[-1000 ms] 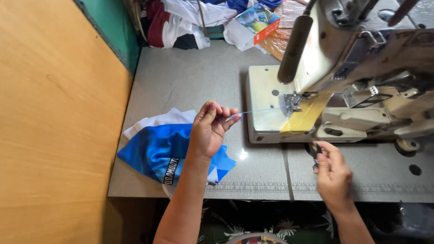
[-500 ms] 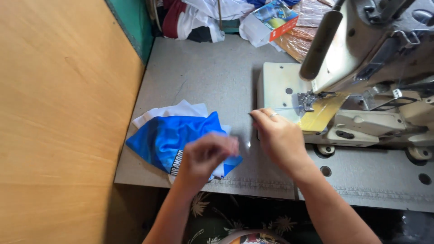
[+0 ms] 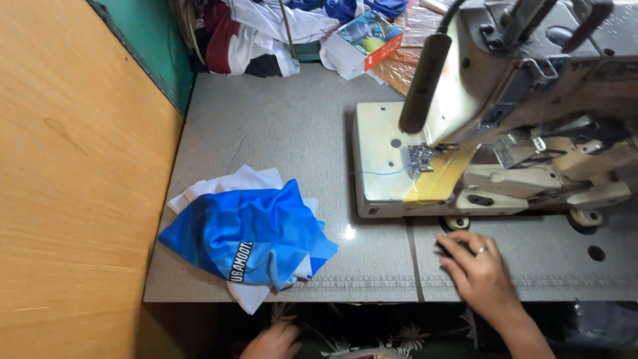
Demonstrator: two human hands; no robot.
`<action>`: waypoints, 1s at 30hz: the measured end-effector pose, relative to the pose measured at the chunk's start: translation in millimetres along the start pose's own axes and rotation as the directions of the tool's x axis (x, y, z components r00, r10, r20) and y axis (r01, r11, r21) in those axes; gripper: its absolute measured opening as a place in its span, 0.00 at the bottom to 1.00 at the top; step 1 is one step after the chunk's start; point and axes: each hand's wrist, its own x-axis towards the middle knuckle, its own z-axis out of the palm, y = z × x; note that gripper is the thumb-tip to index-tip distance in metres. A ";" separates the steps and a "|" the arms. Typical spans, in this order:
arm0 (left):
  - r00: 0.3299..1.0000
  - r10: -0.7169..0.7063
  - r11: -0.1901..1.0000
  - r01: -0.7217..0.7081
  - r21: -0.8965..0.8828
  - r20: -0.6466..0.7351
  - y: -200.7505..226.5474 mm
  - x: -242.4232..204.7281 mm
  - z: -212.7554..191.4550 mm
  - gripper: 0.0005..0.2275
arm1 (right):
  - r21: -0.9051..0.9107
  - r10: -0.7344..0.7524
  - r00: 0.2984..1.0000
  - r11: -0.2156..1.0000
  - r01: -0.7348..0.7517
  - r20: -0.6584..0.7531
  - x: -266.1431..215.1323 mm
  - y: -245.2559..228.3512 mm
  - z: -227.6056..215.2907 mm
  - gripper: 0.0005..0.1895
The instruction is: The person collects various thread spools and carefully threads them through the guides and needles of an industrial sewing machine.
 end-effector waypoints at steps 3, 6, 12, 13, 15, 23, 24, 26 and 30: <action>0.925 0.381 0.923 -0.379 0.064 -0.011 127.7 83.3 -75.6 0.14 | 0.090 -0.117 0.905 0.982 0.168 -0.410 38.4 -16.8 -32.5 0.15; 0.794 0.580 0.814 -0.555 0.173 -0.184 178.3 139.4 -87.3 0.13 | 0.206 -0.092 0.808 0.945 0.255 -0.582 93.4 -30.3 -46.3 0.06; 0.546 0.716 0.690 -0.455 0.563 -0.436 206.4 239.7 -63.9 0.21 | 0.379 0.146 0.787 0.918 0.118 -0.599 154.7 -12.7 -13.1 0.11; 0.525 0.729 0.678 -0.473 0.562 -0.439 205.3 247.5 -59.8 0.20 | 0.392 0.161 0.784 0.913 0.113 -0.600 155.5 -13.0 -11.5 0.10; 0.507 0.739 0.670 -0.487 0.561 -0.443 197.4 257.4 -50.7 0.20 | 0.408 0.175 0.784 0.907 0.108 -0.596 154.8 -14.7 -10.2 0.08; 0.558 0.696 0.715 -0.479 0.509 -0.452 185.9 260.9 -37.9 0.22 | 0.245 0.082 0.698 0.960 0.136 -0.712 151.7 -32.0 -10.8 0.10; 0.557 0.696 0.715 -0.479 0.509 -0.453 186.1 260.4 -37.7 0.22 | 0.243 0.081 0.697 0.960 0.137 -0.713 152.7 -33.4 -7.7 0.10; 0.560 0.687 0.724 -0.474 0.501 -0.463 186.5 259.6 -36.8 0.22 | 0.171 0.088 0.645 0.983 0.066 -0.759 154.9 -35.9 -1.5 0.11; 0.553 0.684 0.727 -0.462 0.508 -0.476 190.6 255.2 -39.5 0.21 | 0.137 0.075 0.626 0.989 0.051 -0.776 153.9 -39.8 -4.2 0.11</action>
